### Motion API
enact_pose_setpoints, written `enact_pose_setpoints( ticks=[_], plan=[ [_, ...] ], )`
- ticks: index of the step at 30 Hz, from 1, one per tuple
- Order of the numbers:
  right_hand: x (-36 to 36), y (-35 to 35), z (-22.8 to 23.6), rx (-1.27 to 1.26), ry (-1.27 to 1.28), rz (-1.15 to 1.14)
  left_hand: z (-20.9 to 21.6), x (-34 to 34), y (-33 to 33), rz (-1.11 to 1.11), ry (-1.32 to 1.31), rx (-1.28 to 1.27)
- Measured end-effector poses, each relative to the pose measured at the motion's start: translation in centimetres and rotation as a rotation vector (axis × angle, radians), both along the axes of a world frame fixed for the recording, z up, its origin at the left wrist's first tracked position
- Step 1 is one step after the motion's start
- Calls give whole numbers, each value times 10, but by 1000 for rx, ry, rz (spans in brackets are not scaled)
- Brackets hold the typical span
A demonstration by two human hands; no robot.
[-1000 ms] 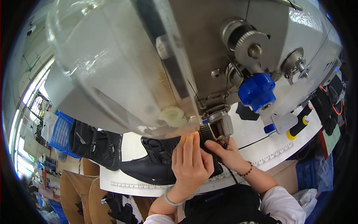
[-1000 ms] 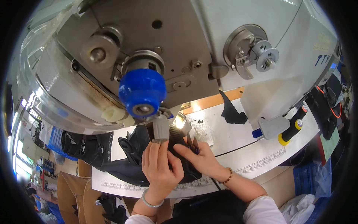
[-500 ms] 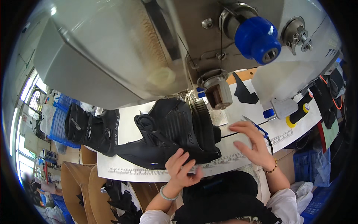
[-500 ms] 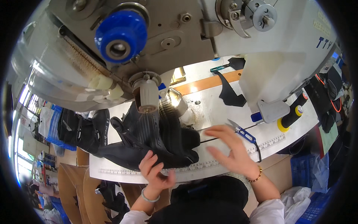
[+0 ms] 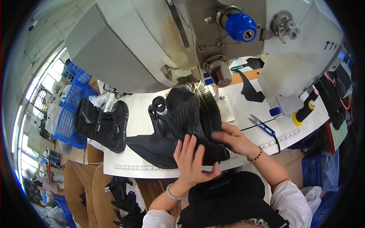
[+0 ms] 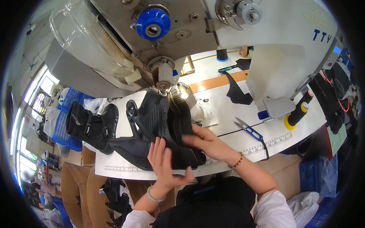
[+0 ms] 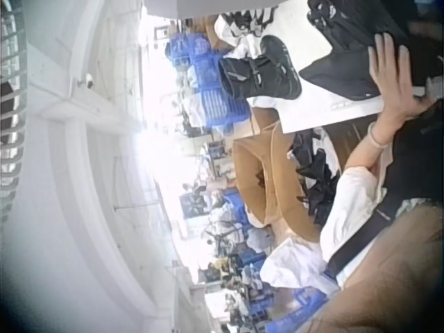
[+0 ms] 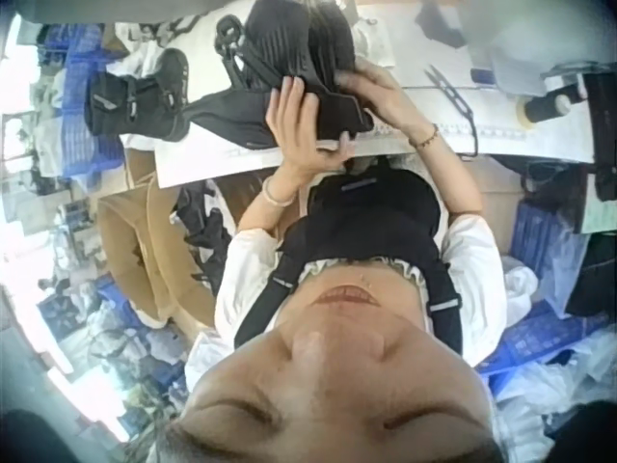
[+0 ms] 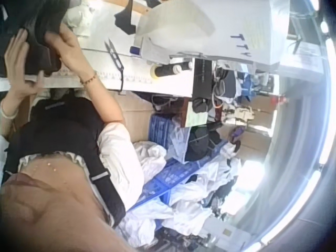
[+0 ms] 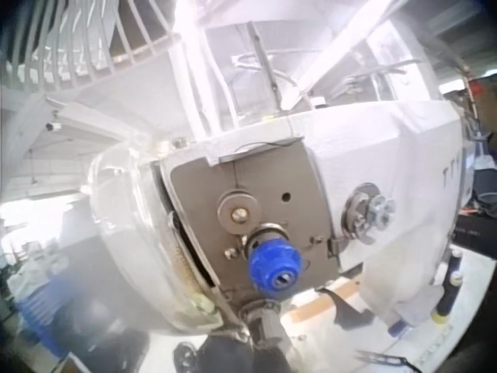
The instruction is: The person positions and stitches boot upper components together using a sewing machine, guiding the material by hand. They trim loose threads using snips and sew the remaining boot sections together.
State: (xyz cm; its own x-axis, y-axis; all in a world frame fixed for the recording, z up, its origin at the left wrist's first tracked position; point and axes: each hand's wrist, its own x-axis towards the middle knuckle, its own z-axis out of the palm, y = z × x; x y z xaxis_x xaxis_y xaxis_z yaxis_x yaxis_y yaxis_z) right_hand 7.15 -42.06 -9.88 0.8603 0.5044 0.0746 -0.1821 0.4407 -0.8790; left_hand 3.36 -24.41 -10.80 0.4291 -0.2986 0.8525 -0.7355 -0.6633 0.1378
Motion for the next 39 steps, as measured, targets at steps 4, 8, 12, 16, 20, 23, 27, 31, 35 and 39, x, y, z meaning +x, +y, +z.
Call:
enact_pose_setpoints(
  ticks=[4, 8, 12, 16, 20, 23, 27, 31, 35, 39],
  plan=[
    [-17, -14, -4, -394, -473, 21, 6, 5, 21, -88, 75, -54],
    [-23, -18, -9, -780, -810, -93, -16, -5, 36, -9, 38, -92],
    [-20, -12, -13, -780, -1225, -237, -37, 2, 77, 634, -126, -501],
    [-21, 0, -12, -830, -1189, -238, -49, 9, 128, -139, 717, -1511],
    [-19, 4, 0, -811, -934, -192, -60, 13, 126, -304, 687, -1376],
    [-16, 12, 15, -522, -709, -402, -50, 17, 117, -324, 795, -1345],
    [-1, 7, 36, -788, -416, -122, -23, 13, 130, -381, 938, -1518],
    [14, 7, 49, -481, -267, -4, -15, 9, 137, -425, 1002, -1540],
    [20, 10, 47, -443, -909, -236, -14, 10, 137, -448, 1043, -1611],
    [14, 4, 35, -704, -1654, -456, -13, 12, 141, -487, 1081, -1611]
  ],
)
